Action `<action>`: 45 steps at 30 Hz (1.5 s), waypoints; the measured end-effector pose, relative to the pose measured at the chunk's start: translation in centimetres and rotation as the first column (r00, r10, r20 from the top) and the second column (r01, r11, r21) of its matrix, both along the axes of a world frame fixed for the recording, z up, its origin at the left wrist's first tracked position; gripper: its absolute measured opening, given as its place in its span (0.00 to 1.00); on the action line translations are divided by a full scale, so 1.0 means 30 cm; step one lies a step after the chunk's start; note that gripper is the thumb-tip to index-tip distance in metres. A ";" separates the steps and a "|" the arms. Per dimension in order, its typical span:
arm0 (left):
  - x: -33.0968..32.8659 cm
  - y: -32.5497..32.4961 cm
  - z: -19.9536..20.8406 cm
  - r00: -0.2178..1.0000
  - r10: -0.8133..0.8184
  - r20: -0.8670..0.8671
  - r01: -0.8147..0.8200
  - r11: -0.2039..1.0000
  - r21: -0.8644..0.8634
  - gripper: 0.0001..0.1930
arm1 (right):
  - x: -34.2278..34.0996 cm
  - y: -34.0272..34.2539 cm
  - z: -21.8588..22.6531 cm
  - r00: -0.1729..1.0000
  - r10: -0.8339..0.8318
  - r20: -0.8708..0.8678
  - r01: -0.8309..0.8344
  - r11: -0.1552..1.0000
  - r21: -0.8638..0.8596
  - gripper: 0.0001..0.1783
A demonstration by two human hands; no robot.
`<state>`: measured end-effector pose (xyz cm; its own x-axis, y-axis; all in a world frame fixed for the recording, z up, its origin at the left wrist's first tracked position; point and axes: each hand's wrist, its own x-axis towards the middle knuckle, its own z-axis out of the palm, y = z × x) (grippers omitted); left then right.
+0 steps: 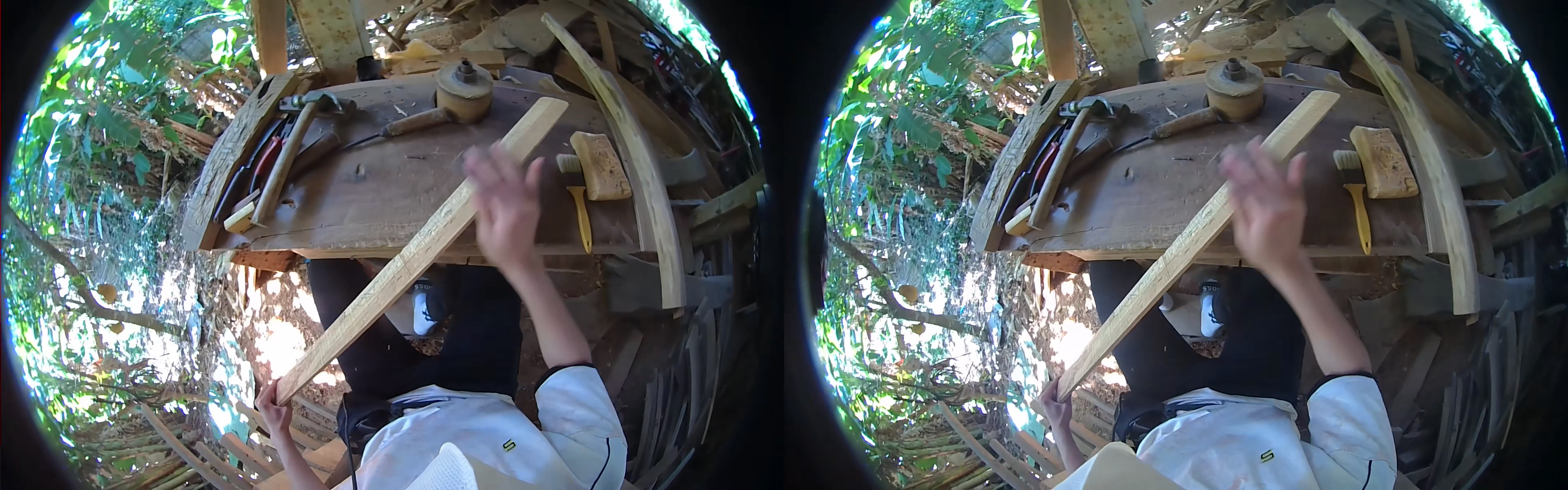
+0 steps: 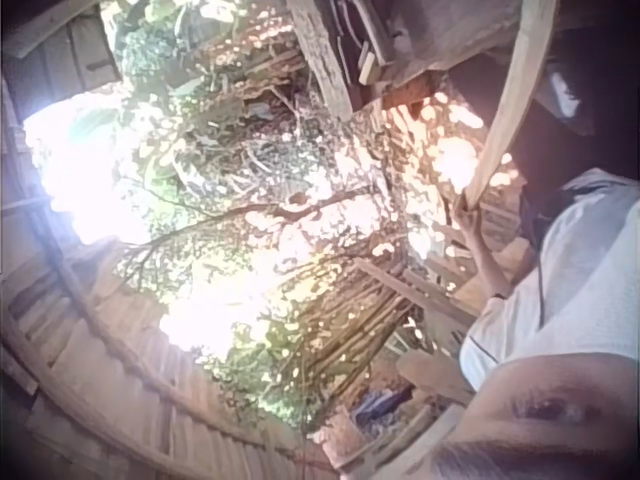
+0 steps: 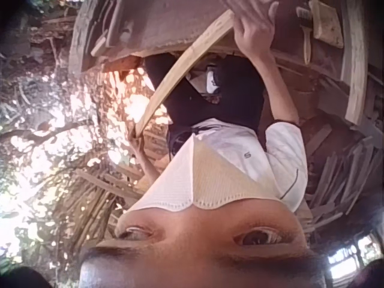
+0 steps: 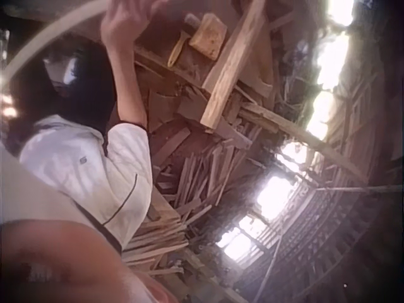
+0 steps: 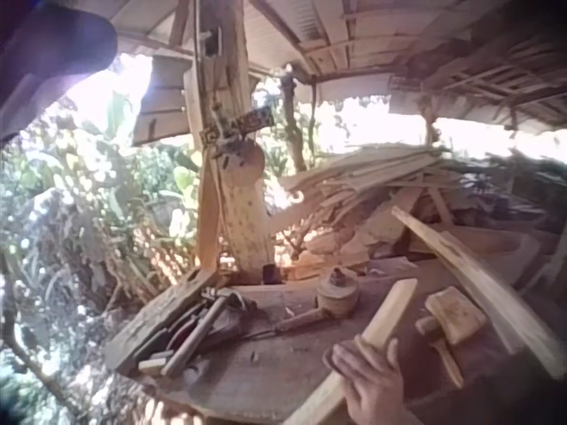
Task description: The person smooths a long wooden plank by hand, then uses a brush to sweep away sawdust. Finally, they use a hammer to tap a nail into the plank.
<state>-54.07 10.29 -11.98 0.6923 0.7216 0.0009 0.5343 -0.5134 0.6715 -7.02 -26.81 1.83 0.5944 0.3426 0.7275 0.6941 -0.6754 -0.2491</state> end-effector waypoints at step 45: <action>0.204 -0.137 0.182 0.991 -0.042 0.124 -0.041 0.799 0.600 0.35 | -0.192 0.101 -0.099 0.941 0.203 -0.269 -0.235 0.968 -0.091 0.26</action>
